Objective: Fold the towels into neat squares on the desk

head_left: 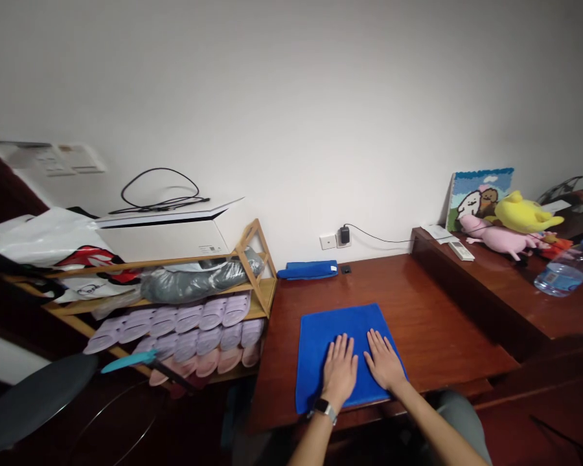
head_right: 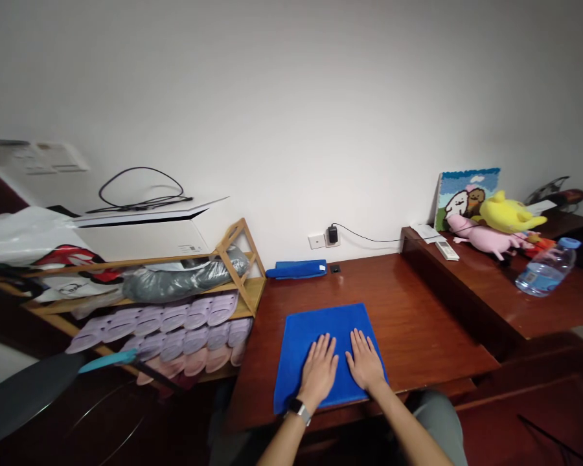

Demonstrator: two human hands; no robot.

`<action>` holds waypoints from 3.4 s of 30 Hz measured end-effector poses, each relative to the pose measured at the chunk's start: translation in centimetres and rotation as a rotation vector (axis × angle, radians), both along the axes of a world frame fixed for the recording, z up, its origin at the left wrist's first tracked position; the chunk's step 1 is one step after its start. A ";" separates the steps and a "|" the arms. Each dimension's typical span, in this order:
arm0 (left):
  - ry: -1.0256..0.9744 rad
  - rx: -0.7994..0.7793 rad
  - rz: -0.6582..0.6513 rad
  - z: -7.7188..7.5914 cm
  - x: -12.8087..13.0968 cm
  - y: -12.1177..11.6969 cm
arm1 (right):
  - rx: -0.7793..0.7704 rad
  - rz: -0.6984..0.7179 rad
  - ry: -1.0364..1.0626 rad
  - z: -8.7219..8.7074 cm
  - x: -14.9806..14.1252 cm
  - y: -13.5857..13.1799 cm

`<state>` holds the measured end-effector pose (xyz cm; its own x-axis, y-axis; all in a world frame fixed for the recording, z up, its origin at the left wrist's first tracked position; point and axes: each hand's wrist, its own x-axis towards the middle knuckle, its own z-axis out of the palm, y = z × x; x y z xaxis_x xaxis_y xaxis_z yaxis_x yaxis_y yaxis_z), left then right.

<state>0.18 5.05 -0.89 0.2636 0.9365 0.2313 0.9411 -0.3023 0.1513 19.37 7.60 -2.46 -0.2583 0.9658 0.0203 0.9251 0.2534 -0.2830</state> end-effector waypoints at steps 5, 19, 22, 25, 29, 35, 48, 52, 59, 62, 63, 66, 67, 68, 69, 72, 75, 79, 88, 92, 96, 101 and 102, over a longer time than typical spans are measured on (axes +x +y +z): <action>-0.037 -0.062 -0.064 -0.9 2.0 -0.5 | 0.001 0.006 0.004 -0.2 0.2 -0.1; 0.095 -0.063 0.284 -2.1 -9.5 -3.4 | -0.002 -0.049 0.033 -0.4 0.6 0.1; 0.093 -0.052 0.287 -2.2 -9.3 -3.3 | 0.016 -0.028 0.041 -0.9 1.2 0.3; 0.095 -0.039 0.290 -2.2 -9.2 -3.2 | 0.021 -0.047 0.050 -0.8 1.6 1.7; 0.099 -0.033 0.288 -2.0 -9.0 -3.3 | 0.027 -0.112 0.062 1.0 1.1 6.2; 0.109 -0.044 0.295 -2.5 -9.7 -3.8 | -0.045 -0.091 0.015 1.2 -0.3 10.5; -0.028 -0.049 -0.044 0.3 4.2 11.2 | -0.038 -0.075 0.007 -0.1 0.0 10.9; -0.006 -0.088 0.019 -1.5 1.9 13.0 | -0.044 -0.086 0.007 0.2 -0.1 10.8; 0.097 -0.054 0.298 -1.8 -10.8 11.2 | -0.060 -0.094 -0.001 0.6 -0.1 10.6; 0.098 -0.045 0.326 -1.9 -12.6 10.8 | -0.057 -0.094 -0.002 0.4 -0.1 10.6; 0.095 -0.042 0.329 -2.0 -12.7 10.8 | -0.056 -0.094 0.000 0.3 -0.1 10.6; 0.095 -0.042 0.335 -2.3 -12.3 10.9 | -0.053 -0.091 0.013 0.2 -0.1 10.7; 0.097 -0.043 0.334 -2.4 -12.3 10.9 | -0.055 -0.092 0.015 0.2 -0.1 10.8; 0.102 -0.045 0.335 -2.5 -12.3 10.9 | -0.057 -0.094 0.014 0.2 -0.1 10.8; 0.108 -0.045 0.338 -2.5 -12.3 10.8 | -0.061 -0.097 0.010 0.2 -0.2 10.8; 0.129 -0.012 0.369 -2.4 -12.5 10.6 | -0.066 -0.099 0.004 0.4 -0.2 10.7; 0.129 0.065 0.363 -1.7 -11.1 10.5 | -0.064 -0.096 0.005 0.7 -0.3 10.6; 0.085 0.072 0.126 -0.6 -4.4 11.0 | -0.057 -0.113 0.004 0.9 -0.3 10.5; 0.002 -0.060 0.067 -2.2 2.5 12.0 | -0.060 -0.166 -0.004 0.8 -0.6 10.6; 0.043 -0.055 0.177 -2.2 -3.0 11.8 | -0.056 -0.168 -0.004 0.5 -0.6 10.7; 0.093 -0.031 0.323 -2.3 -8.0 11.2 | -0.062 -0.160 -0.014 0.4 -0.6 10.8; 0.115 -0.034 0.408 -2.7 -10.1 10.8 | -0.077 -0.156 -0.054 0.9 -0.9 10.9; 0.110 -0.037 0.413 -2.8 -10.1 10.8 | -0.082 -0.154 -0.065 1.1 -0.9 10.9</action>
